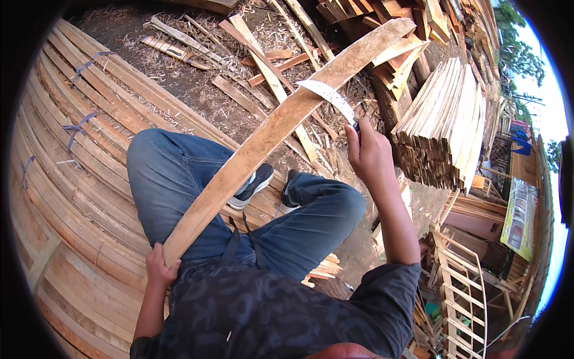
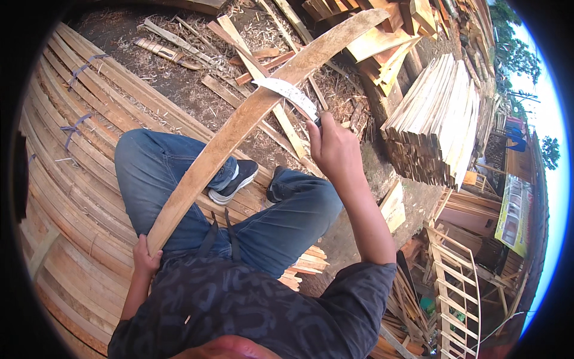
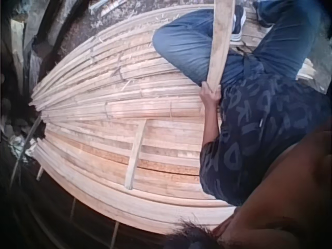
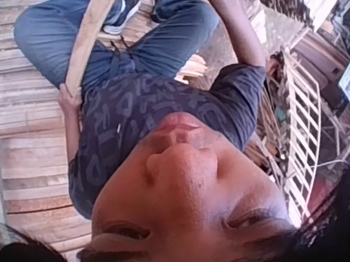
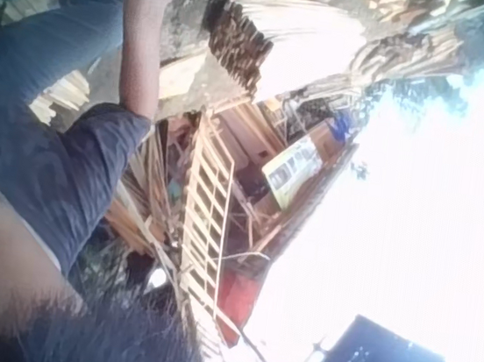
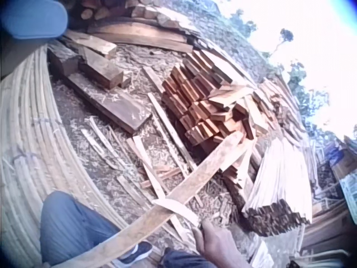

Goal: The person sits cross-legged on the ground and uses a curved knife to shave thin strips from a long piece of wood. They hold the wood against their legs and repeatedly pull the knife along its length to remove bark and smooth the surface.

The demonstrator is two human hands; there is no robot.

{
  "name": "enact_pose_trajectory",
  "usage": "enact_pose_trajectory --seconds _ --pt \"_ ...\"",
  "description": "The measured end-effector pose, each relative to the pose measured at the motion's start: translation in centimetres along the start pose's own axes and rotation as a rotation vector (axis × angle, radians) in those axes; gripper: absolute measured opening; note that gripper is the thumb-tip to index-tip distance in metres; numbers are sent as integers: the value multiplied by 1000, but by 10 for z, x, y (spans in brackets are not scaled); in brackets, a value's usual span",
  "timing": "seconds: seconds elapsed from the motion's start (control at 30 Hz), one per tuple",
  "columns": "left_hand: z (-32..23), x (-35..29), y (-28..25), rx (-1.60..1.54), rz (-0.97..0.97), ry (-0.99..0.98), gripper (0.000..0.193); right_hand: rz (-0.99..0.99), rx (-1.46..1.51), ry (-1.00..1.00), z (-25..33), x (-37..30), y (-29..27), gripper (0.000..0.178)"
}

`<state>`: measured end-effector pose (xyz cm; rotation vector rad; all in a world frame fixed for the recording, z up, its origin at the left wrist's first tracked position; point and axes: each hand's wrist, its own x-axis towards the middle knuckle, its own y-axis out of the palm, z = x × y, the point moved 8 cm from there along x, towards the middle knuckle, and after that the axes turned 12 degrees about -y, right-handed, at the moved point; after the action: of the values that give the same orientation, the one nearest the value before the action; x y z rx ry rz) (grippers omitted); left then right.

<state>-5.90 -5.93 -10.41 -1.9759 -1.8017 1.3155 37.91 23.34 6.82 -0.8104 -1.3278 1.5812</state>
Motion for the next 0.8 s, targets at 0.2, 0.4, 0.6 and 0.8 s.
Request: enact_pose_trajectory --seconds 0.2,0.4,0.6,0.8 --pt "3 -1 1 4 0 3 56 21 -58 -16 -4 10 0 31" --pt "-6 5 -1 -18 -3 2 54 -16 -217 -32 -60 31 -12 32" --pt "1 1 -2 -14 10 -33 55 46 -120 -102 -9 34 -5 31" --pt "2 -2 2 -43 -28 -19 60 42 -98 -51 -31 41 -9 34"
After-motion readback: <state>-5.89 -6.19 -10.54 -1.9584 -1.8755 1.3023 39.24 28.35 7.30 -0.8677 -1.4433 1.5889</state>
